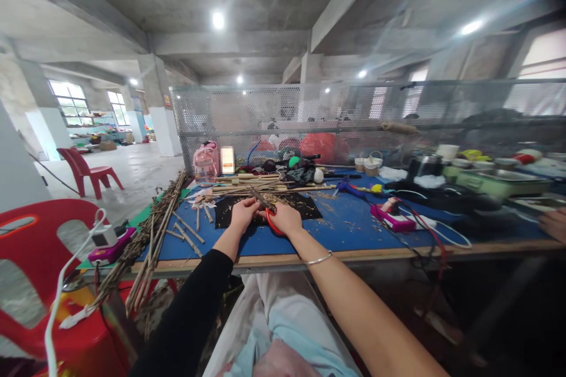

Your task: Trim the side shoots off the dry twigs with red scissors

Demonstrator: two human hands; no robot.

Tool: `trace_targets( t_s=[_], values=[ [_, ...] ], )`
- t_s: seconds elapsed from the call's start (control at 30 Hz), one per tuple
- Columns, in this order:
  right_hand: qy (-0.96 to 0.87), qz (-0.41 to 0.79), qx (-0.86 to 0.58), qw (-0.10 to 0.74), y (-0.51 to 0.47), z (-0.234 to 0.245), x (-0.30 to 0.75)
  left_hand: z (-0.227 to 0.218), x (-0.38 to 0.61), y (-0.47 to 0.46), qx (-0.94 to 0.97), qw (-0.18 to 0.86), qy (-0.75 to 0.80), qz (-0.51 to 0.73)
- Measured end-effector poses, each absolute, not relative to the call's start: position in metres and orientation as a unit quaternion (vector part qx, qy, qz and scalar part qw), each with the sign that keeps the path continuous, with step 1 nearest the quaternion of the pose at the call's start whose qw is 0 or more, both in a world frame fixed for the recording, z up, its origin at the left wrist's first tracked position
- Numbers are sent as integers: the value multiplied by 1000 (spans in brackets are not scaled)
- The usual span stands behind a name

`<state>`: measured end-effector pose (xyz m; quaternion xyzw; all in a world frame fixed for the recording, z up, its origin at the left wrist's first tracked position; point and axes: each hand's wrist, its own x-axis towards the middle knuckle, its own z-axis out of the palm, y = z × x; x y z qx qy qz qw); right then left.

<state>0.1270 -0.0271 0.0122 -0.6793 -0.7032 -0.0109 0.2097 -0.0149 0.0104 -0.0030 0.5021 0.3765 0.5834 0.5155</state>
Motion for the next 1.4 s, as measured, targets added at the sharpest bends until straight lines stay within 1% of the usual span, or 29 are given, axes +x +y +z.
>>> trace_targets(
  t_s=[0.17, 0.33, 0.53, 0.7, 0.87, 1.07, 1.23, 1.4],
  values=[
    [-717, -26, -654, 240, -27, 10, 127, 0, -13, 9, 456, 530, 390, 599],
    [-734, -48, -629, 251, -26, 11, 127, -1, -12, 10, 475, 540, 373, 586],
    [-729, -5, -644, 229, -27, 13, 128, -6, -12, 13, 498, 540, 348, 582],
    [-722, 4, -651, 232, -28, 15, 128, -5, -13, 12, 480, 563, 332, 585],
    [-718, 7, -663, 212, -30, 16, 128, -2, -13, 11, 449, 564, 355, 594],
    [-713, 4, -674, 194, -28, 16, 126, 2, -12, 8, 417, 542, 400, 611],
    [-712, -9, -675, 194, -27, 14, 126, 4, -12, 7, 421, 549, 400, 601],
    [-711, -8, -670, 214, -27, 11, 127, 4, -12, 8, 420, 547, 396, 606]
  ],
)
